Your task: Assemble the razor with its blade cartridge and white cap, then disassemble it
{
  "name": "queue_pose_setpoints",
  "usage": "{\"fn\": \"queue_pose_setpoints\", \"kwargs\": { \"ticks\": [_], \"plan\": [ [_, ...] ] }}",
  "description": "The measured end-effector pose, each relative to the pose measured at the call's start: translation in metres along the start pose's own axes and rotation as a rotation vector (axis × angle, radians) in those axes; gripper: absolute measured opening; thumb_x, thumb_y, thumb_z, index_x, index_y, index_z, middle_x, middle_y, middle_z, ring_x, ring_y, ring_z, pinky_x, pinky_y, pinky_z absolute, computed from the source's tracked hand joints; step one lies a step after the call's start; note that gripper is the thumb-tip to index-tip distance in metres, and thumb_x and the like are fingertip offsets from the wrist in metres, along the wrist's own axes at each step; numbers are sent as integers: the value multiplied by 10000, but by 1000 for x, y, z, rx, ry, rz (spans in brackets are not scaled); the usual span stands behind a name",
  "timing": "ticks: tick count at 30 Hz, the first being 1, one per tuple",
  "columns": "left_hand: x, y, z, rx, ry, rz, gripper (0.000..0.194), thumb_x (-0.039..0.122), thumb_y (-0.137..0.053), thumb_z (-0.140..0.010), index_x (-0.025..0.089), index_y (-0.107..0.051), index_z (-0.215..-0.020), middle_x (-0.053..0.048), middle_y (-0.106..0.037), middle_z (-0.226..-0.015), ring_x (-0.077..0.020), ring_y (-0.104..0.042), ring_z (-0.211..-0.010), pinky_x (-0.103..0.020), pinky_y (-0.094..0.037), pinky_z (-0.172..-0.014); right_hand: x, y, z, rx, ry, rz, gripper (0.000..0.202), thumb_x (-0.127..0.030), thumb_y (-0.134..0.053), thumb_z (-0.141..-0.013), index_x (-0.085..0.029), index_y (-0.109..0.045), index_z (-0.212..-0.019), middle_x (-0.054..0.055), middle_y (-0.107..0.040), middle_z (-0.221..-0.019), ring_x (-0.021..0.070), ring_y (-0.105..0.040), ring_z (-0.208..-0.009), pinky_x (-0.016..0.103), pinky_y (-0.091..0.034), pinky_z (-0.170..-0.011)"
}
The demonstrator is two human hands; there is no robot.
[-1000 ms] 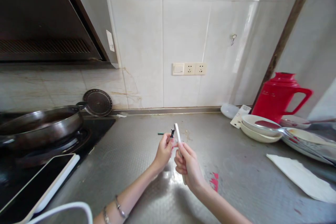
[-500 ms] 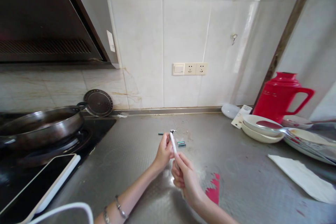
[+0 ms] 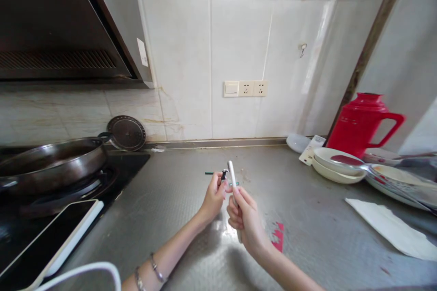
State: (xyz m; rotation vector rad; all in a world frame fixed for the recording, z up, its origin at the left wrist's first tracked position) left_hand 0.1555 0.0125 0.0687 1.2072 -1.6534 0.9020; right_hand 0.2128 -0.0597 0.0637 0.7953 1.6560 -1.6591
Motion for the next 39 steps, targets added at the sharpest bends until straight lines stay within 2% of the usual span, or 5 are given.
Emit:
{"fn": "queue_pose_setpoints", "kwargs": {
  "ticks": [22,28,30,34,39],
  "plan": [
    [0,0,0,-8,9,0,205,373,-496,-818,198,-422,-898,48,-426,-675,-61,-382,-522,-174,-324,-484,7,4,8,12,-18,-24,406,-535,-652,-679,-213,-417,-755,-118,-298,-462,13,-125,-364,148,-68,-337],
    [10,2,-1,12,-32,-33,143,331,-473,-830,200,-417,-844,54,-421,-634,-68,-398,-514,-181,-337,-492,26,5,18,-16,-105,82,394,-565,-603,-709,-204,-480,-807,-114,-296,-459,14,-141,-346,153,-73,-327],
    [14,3,-3,-2,-56,-40,140,326,-477,-835,195,-429,-840,41,-457,-645,-81,-451,-556,-199,-378,-551,9,5,17,-56,4,132,354,-536,-568,-757,-194,-508,-826,-105,-317,-477,12,-155,-339,161,-95,-327],
    [18,4,-7,-95,-72,-34,166,338,-506,-830,183,-453,-859,-33,-605,-810,-145,-576,-798,-278,-419,-769,-54,9,5,-118,268,349,298,-463,-542,-808,-169,-574,-840,-63,-402,-520,31,-259,-349,191,-147,-340],
    [19,18,-14,-132,-67,-98,199,359,-555,-802,182,-463,-806,-90,-653,-998,-199,-576,-977,-325,-395,-855,-111,6,-24,-249,395,673,271,-414,-579,-784,-177,-640,-900,-8,-526,-609,112,-445,-533,233,-346,-505]
  ]
}}
Point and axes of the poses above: each hand's wrist, its own z-axis away from the middle knuckle, its own y-axis out of the back of the hand, x = y × z, the point moved 9 cm from there along -z, towards the middle knuckle
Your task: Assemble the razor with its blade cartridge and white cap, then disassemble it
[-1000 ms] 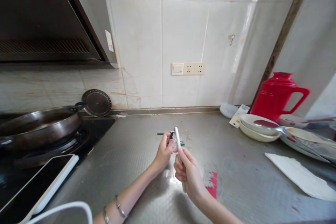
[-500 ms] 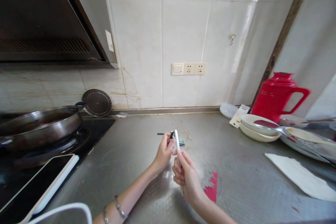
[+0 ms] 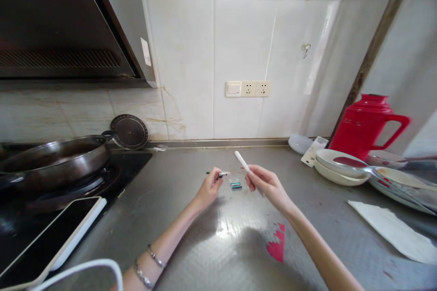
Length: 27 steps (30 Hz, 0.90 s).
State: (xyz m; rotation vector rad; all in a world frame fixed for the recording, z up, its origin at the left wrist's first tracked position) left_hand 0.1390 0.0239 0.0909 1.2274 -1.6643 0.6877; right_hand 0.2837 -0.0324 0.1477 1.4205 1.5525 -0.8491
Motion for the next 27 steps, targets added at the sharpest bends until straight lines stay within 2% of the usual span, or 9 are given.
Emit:
{"fn": "queue_pose_setpoints", "kwargs": {
  "ticks": [4,9,14,17,19,23,27],
  "plan": [
    [-4,10,-5,-3,-9,-4,178,330,-590,-780,172,-507,-793,-121,-627,-1119,-218,-543,-1087,-361,-367,-936,1,7,-18,-124,17,229,292,-446,-560,-778,-179,-672,-815,-7,-534,-617,132,-461,-605,243,-351,-576],
    [-9,15,-8,7,4,-32,172,304,-640,-735,151,-593,-797,-133,-621,-1130,-230,-573,-1050,-378,-385,-935,18,3,-28,-295,-50,514,405,-488,-514,-790,-141,-669,-649,-26,-458,-513,98,-378,-519,227,-262,-501],
    [-9,16,-7,-2,47,-28,164,302,-641,-727,155,-579,-766,-105,-669,-1015,-221,-593,-1007,-363,-403,-910,23,-2,-41,-403,-72,623,434,-504,-532,-765,-121,-670,-615,-21,-454,-484,85,-353,-478,222,-225,-457],
    [-8,16,-7,-23,50,-21,173,319,-634,-732,161,-569,-755,-90,-670,-1006,-229,-567,-1057,-361,-401,-909,24,-10,-44,-481,-80,628,428,-505,-556,-738,-121,-646,-572,-26,-434,-464,78,-336,-460,218,-210,-443],
    [-10,16,-7,-29,61,-9,180,324,-642,-723,162,-569,-754,-83,-670,-998,-228,-560,-1065,-354,-402,-907,25,-12,-45,-482,-85,640,439,-513,-554,-733,-123,-620,-542,-31,-414,-453,75,-319,-453,217,-202,-434],
    [-16,19,-8,-23,80,37,209,329,-673,-689,164,-566,-759,-62,-677,-947,-200,-597,-958,-331,-415,-879,23,-11,-49,-404,-51,651,464,-523,-525,-751,-128,-575,-513,-34,-382,-457,72,-292,-461,217,-193,-434],
    [-16,18,-8,-20,82,40,195,316,-680,-678,164,-577,-745,-60,-667,-944,-198,-587,-959,-318,-417,-865,23,-16,-47,-443,-29,640,448,-508,-528,-755,-130,-566,-518,-35,-365,-476,74,-285,-479,218,-192,-445]
  ]
}}
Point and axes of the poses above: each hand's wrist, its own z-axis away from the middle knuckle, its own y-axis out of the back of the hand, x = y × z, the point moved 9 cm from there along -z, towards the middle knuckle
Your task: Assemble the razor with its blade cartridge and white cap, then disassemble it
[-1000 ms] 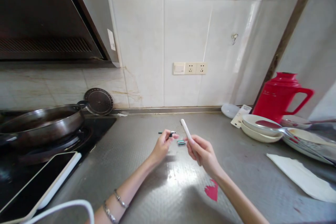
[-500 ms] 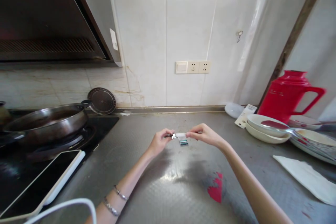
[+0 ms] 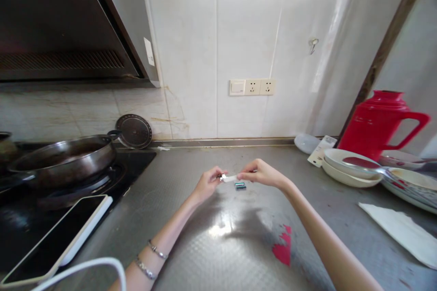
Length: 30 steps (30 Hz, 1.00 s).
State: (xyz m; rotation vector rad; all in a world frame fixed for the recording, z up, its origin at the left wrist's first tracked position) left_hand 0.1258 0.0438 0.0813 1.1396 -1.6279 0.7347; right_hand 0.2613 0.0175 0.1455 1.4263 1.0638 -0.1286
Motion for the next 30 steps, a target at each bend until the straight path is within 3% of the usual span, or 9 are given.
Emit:
{"fn": "queue_pose_setpoints", "kwargs": {
  "ticks": [4,8,12,15,19,23,27,30],
  "plan": [
    [5,-5,1,-22,-19,-46,170,303,-658,-698,163,-565,-723,-31,-654,-819,-178,-595,-862,-291,-429,-812,2,8,1,95,-9,49,467,-509,-518,-760,-131,-549,-488,-37,-330,-469,75,-257,-484,225,-176,-450],
    [7,-10,3,-63,-44,-55,135,288,-617,-739,166,-573,-776,-40,-650,-900,-185,-581,-923,-301,-414,-846,-3,2,4,58,21,77,447,-499,-509,-779,-130,-586,-538,-34,-339,-493,79,-271,-499,222,-189,-462],
    [7,-8,3,-49,-69,-94,127,283,-617,-736,164,-579,-751,-35,-645,-834,-184,-584,-865,-301,-421,-820,-9,10,7,164,54,179,488,-502,-483,-804,-124,-575,-510,-32,-317,-496,78,-254,-509,226,-188,-476],
    [5,-10,3,-68,-67,-92,126,283,-613,-739,167,-589,-780,-42,-648,-880,-191,-580,-903,-307,-414,-841,-12,5,7,111,77,178,470,-501,-493,-803,-124,-616,-553,-32,-341,-494,75,-259,-501,223,-187,-471],
    [5,-13,4,-85,-51,-134,153,291,-602,-749,148,-588,-802,-51,-645,-862,-197,-578,-913,-296,-414,-841,-15,10,10,180,105,226,506,-510,-481,-813,-113,-619,-532,-34,-324,-470,73,-228,-497,228,-184,-474],
    [10,-18,5,-120,-75,-151,140,265,-590,-756,155,-595,-842,-56,-646,-939,-196,-572,-947,-301,-405,-865,-14,3,12,119,110,205,506,-532,-480,-808,-115,-651,-579,-34,-344,-470,71,-242,-486,225,-194,-467],
    [10,-16,5,-103,-65,-162,131,277,-570,-771,155,-592,-815,-48,-649,-885,-198,-579,-929,-311,-412,-867,-12,7,17,175,79,225,529,-548,-464,-809,-114,-645,-566,-28,-336,-463,76,-240,-487,230,-185,-461],
    [10,-16,6,-108,-59,-142,133,281,-583,-762,163,-597,-821,-57,-647,-929,-202,-572,-973,-325,-399,-904,-10,1,20,125,78,196,535,-557,-461,-807,-117,-637,-560,-28,-338,-465,75,-254,-486,227,-195,-464]
  ]
}}
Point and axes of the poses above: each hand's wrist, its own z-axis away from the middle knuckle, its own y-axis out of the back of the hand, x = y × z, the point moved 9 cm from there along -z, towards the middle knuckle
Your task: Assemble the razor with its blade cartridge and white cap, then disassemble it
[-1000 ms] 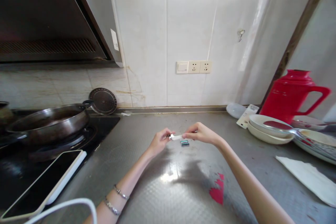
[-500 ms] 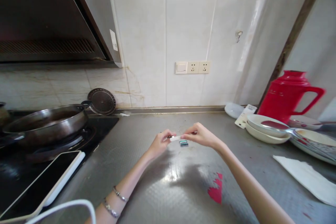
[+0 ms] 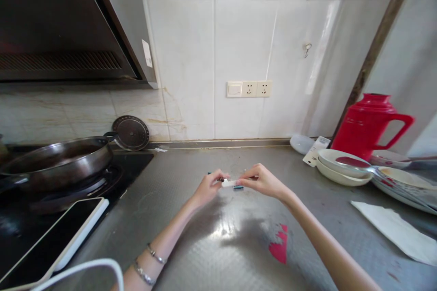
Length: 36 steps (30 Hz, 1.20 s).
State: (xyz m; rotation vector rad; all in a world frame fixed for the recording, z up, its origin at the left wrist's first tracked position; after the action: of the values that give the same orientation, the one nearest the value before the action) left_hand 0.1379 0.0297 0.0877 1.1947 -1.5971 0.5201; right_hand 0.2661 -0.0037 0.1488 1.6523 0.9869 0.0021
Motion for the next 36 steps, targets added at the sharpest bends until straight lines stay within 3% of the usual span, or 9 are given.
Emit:
{"fn": "queue_pose_setpoints", "kwargs": {
  "ticks": [5,9,21,25,29,33,36],
  "plan": [
    [0,-1,0,-5,6,4,130,291,-581,-771,165,-589,-803,-54,-654,-925,-204,-579,-967,-336,-400,-903,8,3,5,47,-41,-22,526,-546,-465,-810,-117,-630,-554,-31,-333,-477,76,-254,-494,228,-196,-471],
    [3,-3,1,-20,-14,17,105,267,-563,-790,166,-578,-816,-66,-651,-975,-206,-560,-1038,-340,-386,-931,10,-4,8,-10,-35,-102,492,-528,-490,-803,-115,-658,-594,-29,-375,-477,77,-295,-492,225,-217,-473],
    [2,-3,0,-6,-14,-30,107,262,-578,-771,158,-581,-797,-54,-654,-903,-193,-585,-934,-318,-410,-876,24,-3,8,42,-123,-182,491,-545,-514,-774,-108,-661,-605,-20,-421,-473,82,-335,-477,223,-232,-453],
    [-1,-4,0,-32,-19,-21,102,253,-563,-779,160,-581,-818,-70,-646,-962,-203,-566,-989,-327,-391,-901,17,-10,6,-46,-78,-197,498,-546,-500,-785,-115,-636,-574,-25,-404,-466,81,-324,-475,223,-229,-451],
    [-2,-4,1,-23,-7,-46,97,249,-579,-758,158,-575,-794,-46,-644,-873,-192,-578,-920,-318,-402,-871,17,-5,4,18,-88,-144,504,-547,-489,-790,-115,-613,-560,-30,-369,-485,78,-297,-491,224,-214,-461],
    [0,-7,2,-47,0,-19,120,255,-582,-758,160,-581,-833,-70,-641,-963,-195,-563,-973,-322,-390,-893,11,-15,3,-56,-52,-145,512,-553,-488,-791,-119,-590,-537,-34,-354,-481,75,-282,-486,224,-211,-462],
    [-2,-6,2,-36,15,-51,111,266,-570,-769,159,-569,-797,-53,-645,-890,-197,-572,-942,-315,-398,-875,13,-9,3,17,-72,-105,506,-542,-477,-802,-119,-608,-556,-32,-350,-488,76,-279,-493,223,-214,-472]
  ]
}}
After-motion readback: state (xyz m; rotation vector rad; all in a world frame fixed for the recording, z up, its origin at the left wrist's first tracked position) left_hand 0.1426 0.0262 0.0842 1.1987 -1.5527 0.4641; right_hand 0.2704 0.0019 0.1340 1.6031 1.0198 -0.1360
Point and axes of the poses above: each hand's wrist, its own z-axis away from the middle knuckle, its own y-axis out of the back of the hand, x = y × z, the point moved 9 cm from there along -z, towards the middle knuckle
